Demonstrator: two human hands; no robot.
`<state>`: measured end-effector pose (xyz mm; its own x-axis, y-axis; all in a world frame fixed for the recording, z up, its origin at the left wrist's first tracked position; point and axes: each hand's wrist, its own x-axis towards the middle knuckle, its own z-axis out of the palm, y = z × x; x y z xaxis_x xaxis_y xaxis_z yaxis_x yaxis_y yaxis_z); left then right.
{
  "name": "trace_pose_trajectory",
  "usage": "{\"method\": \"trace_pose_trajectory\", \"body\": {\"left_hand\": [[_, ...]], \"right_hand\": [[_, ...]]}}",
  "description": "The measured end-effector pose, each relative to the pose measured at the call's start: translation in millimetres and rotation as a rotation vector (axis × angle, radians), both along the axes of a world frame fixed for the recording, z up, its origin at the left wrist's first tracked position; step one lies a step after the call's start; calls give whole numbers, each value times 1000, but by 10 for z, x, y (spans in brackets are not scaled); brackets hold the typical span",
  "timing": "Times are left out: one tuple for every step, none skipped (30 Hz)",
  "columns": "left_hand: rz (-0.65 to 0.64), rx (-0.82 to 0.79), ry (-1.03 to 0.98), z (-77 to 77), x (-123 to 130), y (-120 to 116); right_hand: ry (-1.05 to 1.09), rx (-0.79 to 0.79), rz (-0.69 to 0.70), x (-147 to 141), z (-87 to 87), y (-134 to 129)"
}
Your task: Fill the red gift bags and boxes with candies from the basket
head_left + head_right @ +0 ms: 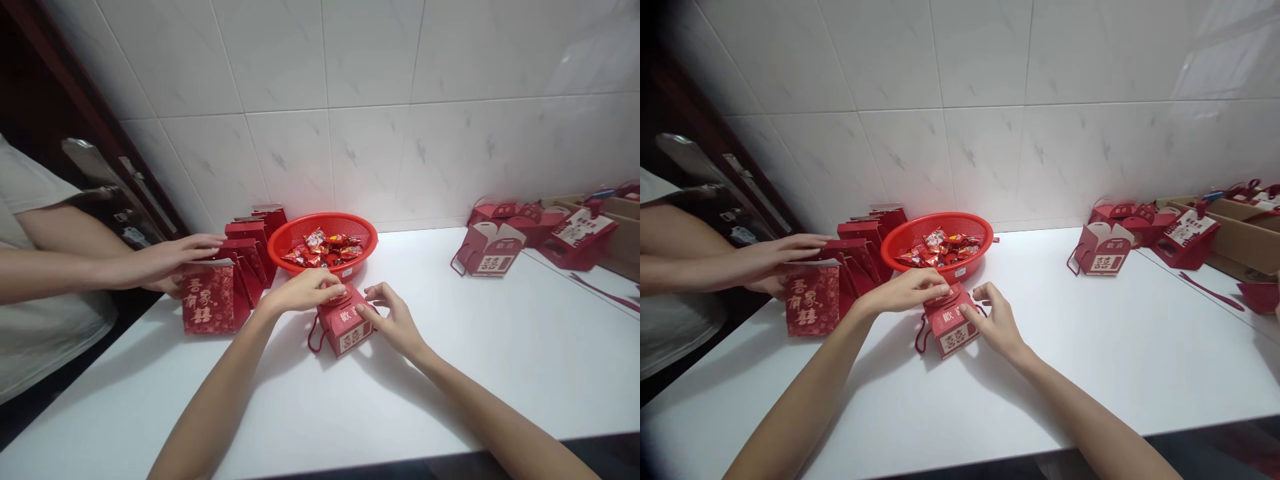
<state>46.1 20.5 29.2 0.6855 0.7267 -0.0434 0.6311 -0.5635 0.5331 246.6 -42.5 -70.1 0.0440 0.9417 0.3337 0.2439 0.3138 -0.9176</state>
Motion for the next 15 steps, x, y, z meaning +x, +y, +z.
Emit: {"method": "trace_pose_trajectory", "body": {"left_hand": [[-11, -28, -5, -14, -8, 12], [-20, -62, -11, -32, -12, 22], [-25, -101, -17, -52, -12, 31], [-24, -141, -22, -70, -9, 35], [-17, -177, -23, -83, -5, 36], [-3, -200, -20, -92, 0, 33], [19, -206, -11, -95, 4, 27], [49, -197, 5, -92, 5, 17], [85, -182, 34, -85, 2, 6], [128, -176, 74, -77, -4, -5], [169, -190, 119, -69, -12, -15], [206, -229, 161, -63, -23, -21], [233, -286, 194, -61, -34, -25], [247, -346, 210, -65, -44, -24], [250, -394, 202, -73, -50, -18]], "right_hand": [[-6, -5, 0, 0, -1, 2], [-14, -12, -2, 1, -2, 3], [-23, -21, -5, 3, -1, 5], [-32, -33, -6, 8, 0, 9], [-39, -53, -1, 17, 3, 15], [-46, -80, 8, 31, 6, 23], [-53, -115, 21, 48, 11, 34], [-61, -156, 35, 70, 17, 47], [-71, -201, 49, 94, 24, 62], [-87, -246, 61, 121, 31, 76], [-111, -290, 71, 148, 38, 91], [-140, -332, 81, 174, 45, 103], [-168, -373, 91, 197, 52, 113], [-191, -406, 97, 218, 59, 121], [-204, -428, 103, 234, 66, 126]]}}
